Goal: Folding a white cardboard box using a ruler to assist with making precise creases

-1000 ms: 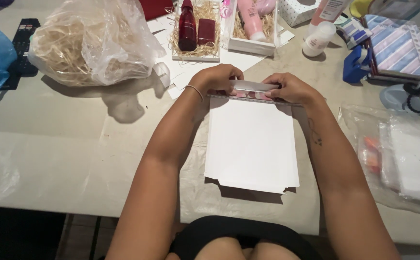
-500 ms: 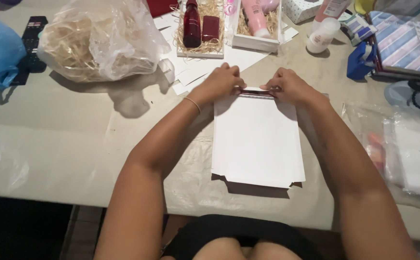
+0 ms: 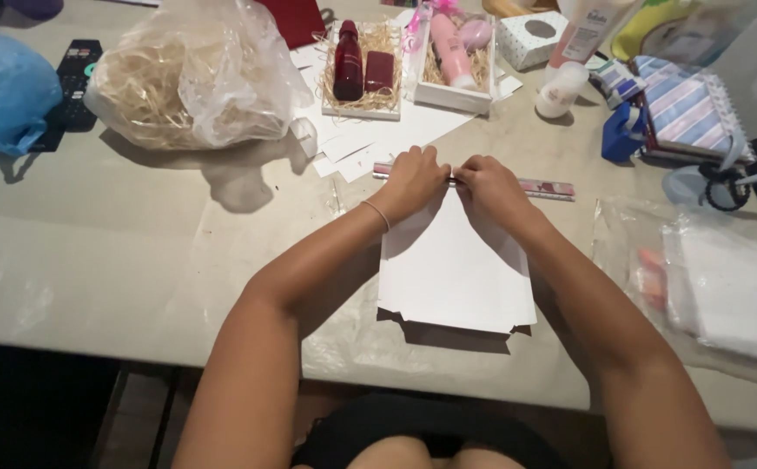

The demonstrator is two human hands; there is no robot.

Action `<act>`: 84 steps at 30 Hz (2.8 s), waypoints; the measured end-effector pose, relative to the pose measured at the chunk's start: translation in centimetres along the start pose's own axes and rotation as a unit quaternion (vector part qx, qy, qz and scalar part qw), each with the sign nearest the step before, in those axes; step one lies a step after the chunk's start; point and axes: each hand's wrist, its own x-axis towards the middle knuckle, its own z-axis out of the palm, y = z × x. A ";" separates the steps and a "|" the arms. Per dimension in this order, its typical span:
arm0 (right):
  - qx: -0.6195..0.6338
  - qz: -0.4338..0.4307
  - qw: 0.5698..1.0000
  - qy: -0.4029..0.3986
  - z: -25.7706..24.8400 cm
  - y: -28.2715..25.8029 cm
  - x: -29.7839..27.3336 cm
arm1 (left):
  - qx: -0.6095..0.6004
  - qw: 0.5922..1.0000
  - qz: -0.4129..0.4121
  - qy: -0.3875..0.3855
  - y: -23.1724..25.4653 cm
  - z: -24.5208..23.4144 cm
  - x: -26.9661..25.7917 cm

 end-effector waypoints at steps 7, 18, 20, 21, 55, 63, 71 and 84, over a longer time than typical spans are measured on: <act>0.075 -0.004 0.997 0.007 0.2 0.7 0.7 | -0.101 0.994 0.034 0.030 -0.3 2.4 0.2; -0.058 0.042 0.997 -0.031 -4.1 0.1 -2.0 | -0.070 0.997 0.006 0.031 -0.7 2.1 -1.1; -0.048 0.052 0.997 -0.024 -2.9 1.3 -2.2 | -0.049 0.997 -0.015 0.059 -0.3 1.8 -1.6; -0.036 0.062 0.997 -0.023 -2.3 2.0 -2.4 | -0.033 0.995 -0.038 0.084 0.0 1.8 -1.8; 0.243 0.247 0.920 -0.182 -6.2 4.5 0.2 | -0.332 0.929 -0.092 -0.138 -5.5 0.6 3.4; 0.356 0.227 0.896 -0.138 -3.0 7.1 -0.5 | -0.403 0.884 -0.099 -0.216 -7.9 3.7 5.9; 0.379 0.236 0.890 -0.092 -1.7 7.5 0.7 | -0.488 0.820 -0.114 -0.277 -8.9 -1.3 4.4; 0.382 0.254 0.878 -0.134 -2.7 7.5 1.2 | -0.483 0.807 -0.124 -0.317 -10.0 0.3 4.3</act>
